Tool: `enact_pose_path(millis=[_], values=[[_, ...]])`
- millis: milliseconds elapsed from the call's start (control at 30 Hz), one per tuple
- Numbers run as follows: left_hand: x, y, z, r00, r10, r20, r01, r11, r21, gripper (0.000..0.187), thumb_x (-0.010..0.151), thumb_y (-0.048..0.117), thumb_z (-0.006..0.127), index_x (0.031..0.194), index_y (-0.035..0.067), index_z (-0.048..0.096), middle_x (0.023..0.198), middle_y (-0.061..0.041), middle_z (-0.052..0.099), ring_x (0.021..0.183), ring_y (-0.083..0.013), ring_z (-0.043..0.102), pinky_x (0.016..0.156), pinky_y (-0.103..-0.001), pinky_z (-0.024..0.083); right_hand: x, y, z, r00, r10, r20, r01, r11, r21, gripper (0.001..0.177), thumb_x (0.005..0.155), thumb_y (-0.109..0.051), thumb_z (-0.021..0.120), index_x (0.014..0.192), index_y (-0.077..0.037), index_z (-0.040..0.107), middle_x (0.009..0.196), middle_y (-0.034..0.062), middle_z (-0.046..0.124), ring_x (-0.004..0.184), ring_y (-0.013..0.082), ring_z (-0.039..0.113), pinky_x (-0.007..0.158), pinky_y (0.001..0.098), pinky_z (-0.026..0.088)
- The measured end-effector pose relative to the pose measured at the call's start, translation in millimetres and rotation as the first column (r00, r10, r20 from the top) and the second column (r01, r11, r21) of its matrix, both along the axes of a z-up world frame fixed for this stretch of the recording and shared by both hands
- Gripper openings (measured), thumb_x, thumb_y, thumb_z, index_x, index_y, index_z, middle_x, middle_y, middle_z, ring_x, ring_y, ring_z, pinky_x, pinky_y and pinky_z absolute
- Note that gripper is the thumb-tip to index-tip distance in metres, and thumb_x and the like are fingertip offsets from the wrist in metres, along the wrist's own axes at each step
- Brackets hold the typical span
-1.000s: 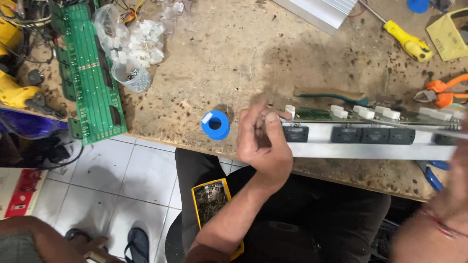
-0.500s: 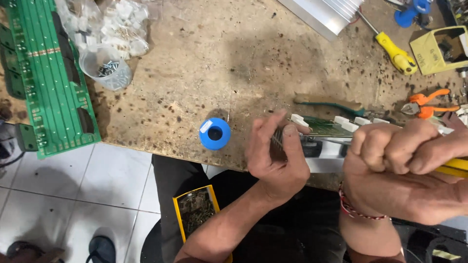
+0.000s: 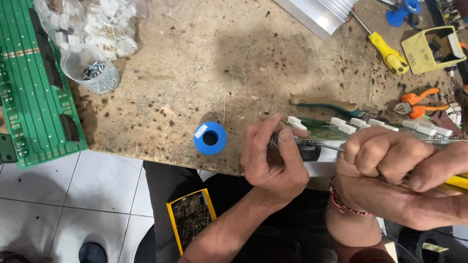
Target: The person is working on a long circuit board with multiple black components, using a screwdriver to adjust parts and a soldering iron to apply heat. They also use pliers to manipulate small metal pieces and select screws from a yellow container.
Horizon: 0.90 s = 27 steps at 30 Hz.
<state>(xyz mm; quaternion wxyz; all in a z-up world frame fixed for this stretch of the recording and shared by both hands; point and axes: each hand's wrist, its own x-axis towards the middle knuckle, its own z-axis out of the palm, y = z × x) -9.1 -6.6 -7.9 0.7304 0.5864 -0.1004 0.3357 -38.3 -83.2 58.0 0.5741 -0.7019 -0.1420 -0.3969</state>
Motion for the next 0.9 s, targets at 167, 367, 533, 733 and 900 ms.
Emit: enact_pose_path(millis=[167, 367, 533, 733, 900], values=[[-1.2, -2.8, -5.4, 1.000, -0.021, 0.003, 0.021, 0.999, -0.028, 0.022, 0.105, 0.002, 0.053, 0.127, -0.001, 0.057, 0.094, -0.017, 0.059, 0.060, -0.0224, 0.072, 0.057, -0.031, 0.056, -1.2, -2.0, -3.7, 0.992, 0.098, 0.081, -0.103, 0.993, 0.062, 0.053, 0.111, -0.063, 0.048, 0.086, -0.024, 0.023, 0.061, -0.0046, 0.010, 0.051, 0.0128, 0.002, 0.047, 0.0320, 0.012], [-0.2, -3.3, -3.4, 1.000, -0.003, 0.008, 0.004, 1.000, -0.013, 0.022, 0.104, 0.000, 0.052, 0.125, -0.002, 0.057, 0.086, -0.015, 0.060, 0.061, -0.0205, 0.068, 0.061, -0.031, 0.053, -3.1, -2.6, -4.9, 0.994, 0.068, 0.081, -0.070, 0.997, 0.024, 0.051, 0.111, -0.066, 0.043, 0.088, -0.024, 0.025, 0.059, -0.0044, 0.013, 0.049, 0.0133, 0.003, 0.044, 0.0312, 0.019], [-2.5, -2.6, -5.5, 1.000, -0.030, 0.002, 0.030, 0.999, -0.021, 0.023, 0.106, 0.002, 0.052, 0.129, 0.000, 0.057, 0.093, -0.014, 0.058, 0.062, -0.0199, 0.071, 0.063, -0.029, 0.054, -3.2, -7.3, -7.3, 0.984, 0.135, 0.114, -0.136, 0.991, 0.002, 0.045, 0.113, -0.063, 0.039, 0.093, -0.023, 0.033, 0.059, -0.0046, 0.016, 0.047, 0.0140, 0.006, 0.043, 0.0302, 0.026], [-2.7, -3.3, -4.7, 0.999, -0.023, -0.023, 0.023, 0.999, -0.028, 0.022, 0.107, 0.003, 0.052, 0.129, 0.002, 0.058, 0.095, -0.014, 0.058, 0.061, -0.0209, 0.073, 0.064, -0.029, 0.054, -4.7, -6.6, -10.2, 0.992, 0.064, 0.112, -0.066, 0.998, 0.015, 0.046, 0.111, -0.065, 0.037, 0.092, -0.024, 0.031, 0.058, -0.0030, 0.013, 0.046, 0.0148, 0.006, 0.041, 0.0307, 0.033], [-2.4, -3.1, -6.8, 0.999, -0.032, -0.013, 0.032, 0.999, -0.030, 0.024, 0.106, 0.002, 0.052, 0.130, 0.002, 0.057, 0.093, -0.012, 0.059, 0.062, -0.0191, 0.073, 0.062, -0.027, 0.052, -4.1, -11.6, -12.3, 0.980, 0.139, 0.143, -0.146, 0.988, 0.040, 0.044, 0.111, -0.062, 0.038, 0.090, -0.023, 0.034, 0.057, -0.0040, 0.015, 0.046, 0.0139, 0.007, 0.041, 0.0316, 0.033]])
